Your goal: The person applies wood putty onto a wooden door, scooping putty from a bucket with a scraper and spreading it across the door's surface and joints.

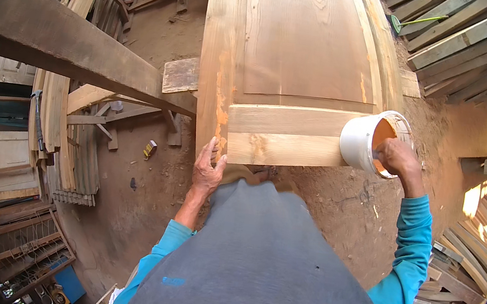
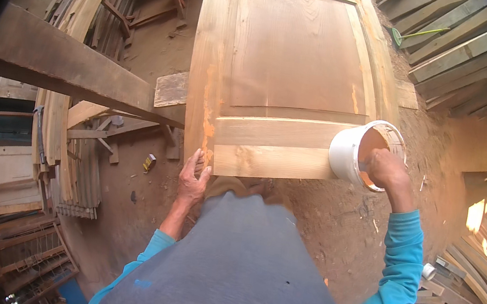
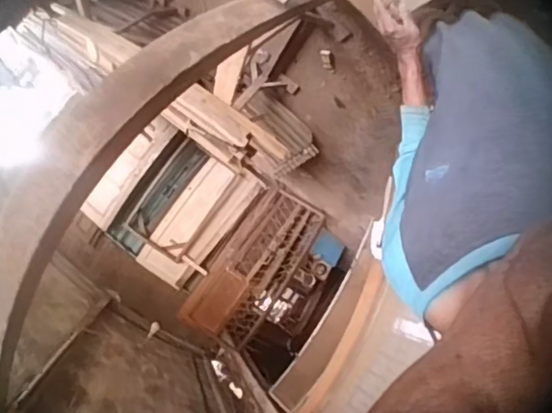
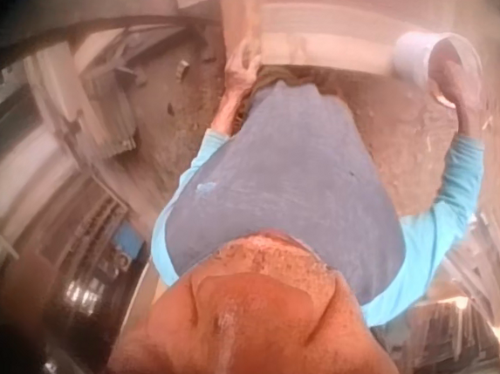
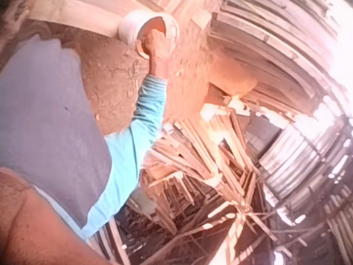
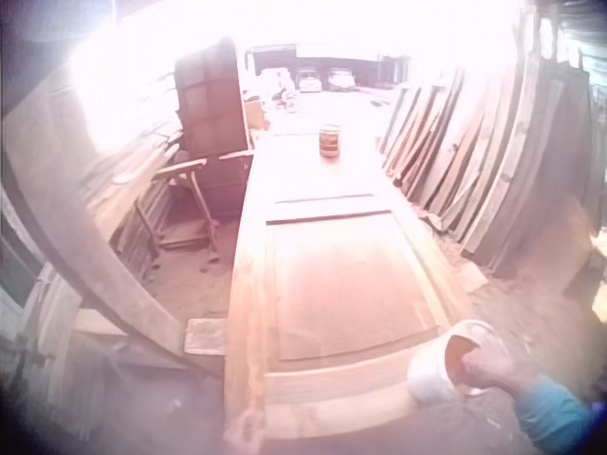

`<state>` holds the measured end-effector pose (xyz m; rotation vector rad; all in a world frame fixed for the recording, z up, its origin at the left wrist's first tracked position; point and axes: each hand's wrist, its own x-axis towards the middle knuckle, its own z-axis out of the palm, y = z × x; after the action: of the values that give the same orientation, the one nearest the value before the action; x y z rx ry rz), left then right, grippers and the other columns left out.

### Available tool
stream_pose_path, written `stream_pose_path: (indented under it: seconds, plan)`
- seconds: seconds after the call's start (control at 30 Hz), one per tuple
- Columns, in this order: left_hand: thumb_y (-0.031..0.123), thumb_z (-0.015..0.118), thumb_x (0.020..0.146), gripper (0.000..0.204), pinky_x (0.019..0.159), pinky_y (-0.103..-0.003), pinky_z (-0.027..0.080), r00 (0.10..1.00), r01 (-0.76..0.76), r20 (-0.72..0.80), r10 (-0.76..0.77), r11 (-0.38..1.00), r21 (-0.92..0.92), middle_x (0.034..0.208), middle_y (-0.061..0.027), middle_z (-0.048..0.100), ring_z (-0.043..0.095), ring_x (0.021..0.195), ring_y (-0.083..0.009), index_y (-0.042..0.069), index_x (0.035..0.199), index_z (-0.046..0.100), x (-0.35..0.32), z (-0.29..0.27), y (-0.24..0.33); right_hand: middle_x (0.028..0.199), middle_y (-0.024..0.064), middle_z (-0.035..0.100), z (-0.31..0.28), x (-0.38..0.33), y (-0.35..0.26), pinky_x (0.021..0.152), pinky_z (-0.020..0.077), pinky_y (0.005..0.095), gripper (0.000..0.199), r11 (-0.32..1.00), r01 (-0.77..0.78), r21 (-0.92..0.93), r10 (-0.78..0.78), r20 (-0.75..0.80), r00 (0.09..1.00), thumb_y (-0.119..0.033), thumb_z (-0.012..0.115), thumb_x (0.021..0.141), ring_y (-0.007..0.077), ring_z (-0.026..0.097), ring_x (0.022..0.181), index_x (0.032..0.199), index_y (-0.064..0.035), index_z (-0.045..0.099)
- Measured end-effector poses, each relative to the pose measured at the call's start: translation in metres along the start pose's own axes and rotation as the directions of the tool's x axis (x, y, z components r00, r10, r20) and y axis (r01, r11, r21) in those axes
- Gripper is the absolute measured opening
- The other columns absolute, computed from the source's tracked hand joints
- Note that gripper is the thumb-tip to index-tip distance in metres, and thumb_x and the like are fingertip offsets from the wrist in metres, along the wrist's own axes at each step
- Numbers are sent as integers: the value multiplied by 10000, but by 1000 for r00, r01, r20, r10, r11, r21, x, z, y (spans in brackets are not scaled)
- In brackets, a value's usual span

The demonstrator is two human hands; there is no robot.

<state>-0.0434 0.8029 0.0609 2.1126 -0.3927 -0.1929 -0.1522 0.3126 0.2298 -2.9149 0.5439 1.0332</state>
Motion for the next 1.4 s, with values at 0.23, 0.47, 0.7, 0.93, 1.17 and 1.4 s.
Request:
stream_pose_path:
  seconds: [0.23,0.47,0.7,0.93,1.17,1.4]
  plan:
    - [56,624,1004,502,1019,-381,547,989,117,-97,-116,993,-3,1392,-191,592,630,1244,-278,-19,1481,486,-15,-19,-26,1086,210,720,-32,-49,16,906,523,509,267,952,-16,306,110,-294,949,-226,603,945,399,665,1061,1103,-74,754]
    - [65,678,965,523,969,-403,577,989,97,-107,-99,995,-24,1370,-212,602,633,1237,-311,-24,1453,512,5,-13,-26,953,229,708,6,-64,17,804,539,509,181,921,33,388,179,-497,849,-155,624,939,437,679,926,1051,-45,716]
    - [144,717,932,602,1121,-473,460,998,-32,-53,42,981,191,1401,-258,568,555,1318,-387,-48,1454,488,70,-8,3,902,201,688,30,-72,14,744,527,519,118,968,-54,247,189,-563,805,-170,645,940,422,678,856,965,-64,692]
    - [229,730,923,674,1201,-498,354,983,-182,36,180,922,342,1517,-282,451,409,1437,-430,-46,1478,463,154,5,-32,912,202,700,13,-61,-13,749,526,484,133,950,-2,311,154,-466,871,-161,682,924,411,686,864,966,-43,725]
    - [316,717,951,691,1227,-526,302,971,-237,53,234,905,352,1576,-285,401,334,1499,-446,-22,1496,461,219,31,-50,824,193,717,9,-56,-30,719,537,436,163,931,-79,357,180,-260,949,-149,678,926,352,709,768,948,-2,746]
    - [392,596,1026,589,1200,-535,326,935,-294,-1,355,777,556,1559,-230,469,415,1451,-429,-2,1460,528,302,4,-116,722,85,656,5,-47,-23,622,513,341,289,566,-40,823,452,-270,850,-232,629,1014,163,635,645,985,45,705]
